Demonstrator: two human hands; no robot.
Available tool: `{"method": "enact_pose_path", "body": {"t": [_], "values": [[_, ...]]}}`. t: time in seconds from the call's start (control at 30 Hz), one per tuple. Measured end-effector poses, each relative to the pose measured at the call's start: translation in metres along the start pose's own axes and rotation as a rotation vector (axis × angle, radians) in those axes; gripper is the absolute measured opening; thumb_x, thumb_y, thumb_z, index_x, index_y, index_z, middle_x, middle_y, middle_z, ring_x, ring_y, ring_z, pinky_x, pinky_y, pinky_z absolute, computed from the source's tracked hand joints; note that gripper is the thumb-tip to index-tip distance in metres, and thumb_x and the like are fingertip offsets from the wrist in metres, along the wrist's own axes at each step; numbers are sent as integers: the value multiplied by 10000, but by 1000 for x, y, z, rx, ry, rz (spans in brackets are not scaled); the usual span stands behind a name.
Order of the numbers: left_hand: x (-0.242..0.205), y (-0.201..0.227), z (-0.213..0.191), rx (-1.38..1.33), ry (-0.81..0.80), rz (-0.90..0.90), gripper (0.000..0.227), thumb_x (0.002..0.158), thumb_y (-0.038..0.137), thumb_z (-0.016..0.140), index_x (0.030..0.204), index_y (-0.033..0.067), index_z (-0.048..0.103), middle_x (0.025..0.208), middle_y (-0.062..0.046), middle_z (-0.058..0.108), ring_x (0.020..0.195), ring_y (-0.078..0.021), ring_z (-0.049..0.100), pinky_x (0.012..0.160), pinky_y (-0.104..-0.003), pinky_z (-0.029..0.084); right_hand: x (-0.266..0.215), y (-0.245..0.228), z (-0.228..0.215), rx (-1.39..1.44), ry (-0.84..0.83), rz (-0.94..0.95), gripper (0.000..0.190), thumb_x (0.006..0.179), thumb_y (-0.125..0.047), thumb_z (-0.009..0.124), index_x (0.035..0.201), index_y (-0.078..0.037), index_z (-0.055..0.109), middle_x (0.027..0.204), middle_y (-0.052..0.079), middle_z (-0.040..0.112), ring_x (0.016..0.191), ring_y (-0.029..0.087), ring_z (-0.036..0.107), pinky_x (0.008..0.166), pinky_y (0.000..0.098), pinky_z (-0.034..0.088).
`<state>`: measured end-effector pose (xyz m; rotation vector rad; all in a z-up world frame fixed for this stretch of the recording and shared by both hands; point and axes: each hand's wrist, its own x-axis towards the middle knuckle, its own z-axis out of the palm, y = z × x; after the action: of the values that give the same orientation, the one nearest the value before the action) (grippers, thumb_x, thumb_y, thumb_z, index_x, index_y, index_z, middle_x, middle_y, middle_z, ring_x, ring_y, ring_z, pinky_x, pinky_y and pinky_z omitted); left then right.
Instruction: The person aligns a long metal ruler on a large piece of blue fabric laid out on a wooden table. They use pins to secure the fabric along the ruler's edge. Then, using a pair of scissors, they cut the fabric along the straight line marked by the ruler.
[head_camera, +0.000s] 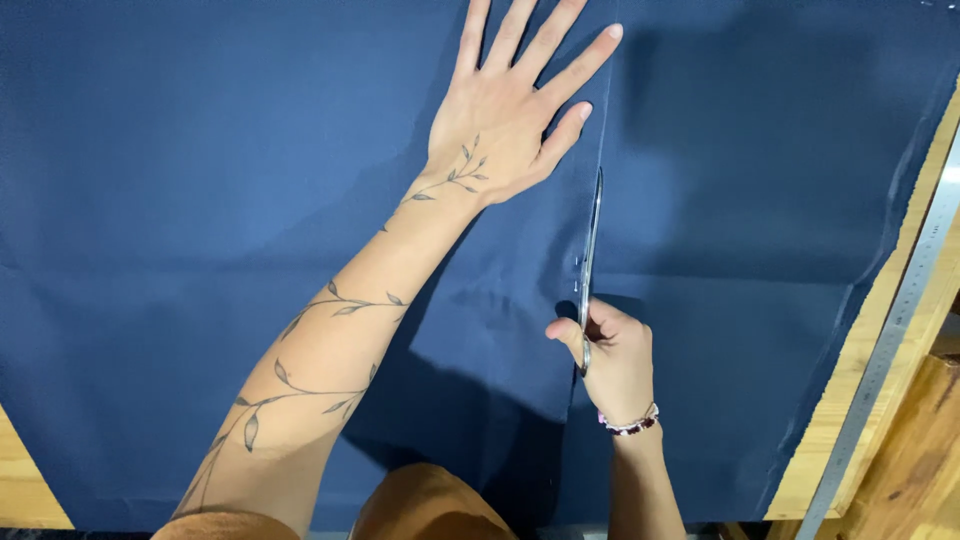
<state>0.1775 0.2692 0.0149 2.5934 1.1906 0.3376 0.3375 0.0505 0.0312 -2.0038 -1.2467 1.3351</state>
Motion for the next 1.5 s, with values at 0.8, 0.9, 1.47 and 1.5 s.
{"method": "enact_pose_path", "body": {"t": [0.8, 0.9, 1.47, 1.5], "values": [[3, 4, -7, -26, -90, -37, 531, 1170, 376, 407, 1676, 232, 339, 1691, -118, 156, 1554, -413, 99, 1259, -677, 72, 20, -9, 1, 22, 67, 93, 519, 822, -293, 826, 565, -148, 400, 572, -74, 264, 590, 85, 230, 533, 282, 207], [4, 4, -8, -4, -102, -39, 542, 1170, 388, 422, 1678, 238, 311, 1695, -120, 149, 1559, -416, 104, 1261, -678, 79, 31, -1, -5, 0, 35, 104, 373, 846, -250, 806, 575, -143, 574, 556, -67, 312, 575, 83, 272, 538, 274, 242], [4, 6, 3, 74, -21, -107, 599, 1133, 391, 407, 1660, 134, 288, 1710, -111, 192, 1603, -299, 194, 1315, -579, 156, 48, -13, -6, 0, 28, 94, 525, 813, -551, 766, 619, -148, 491, 612, -75, 330, 626, 91, 276, 541, 277, 262], [4, 6, 4, 74, -24, -109, 599, 1133, 391, 407, 1660, 134, 288, 1710, -111, 192, 1603, -299, 194, 1315, -579, 156, 53, -17, -9, 1, 25, 96, 525, 813, -551, 766, 619, -148, 491, 612, -75, 330, 626, 91, 276, 541, 277, 262]]}}
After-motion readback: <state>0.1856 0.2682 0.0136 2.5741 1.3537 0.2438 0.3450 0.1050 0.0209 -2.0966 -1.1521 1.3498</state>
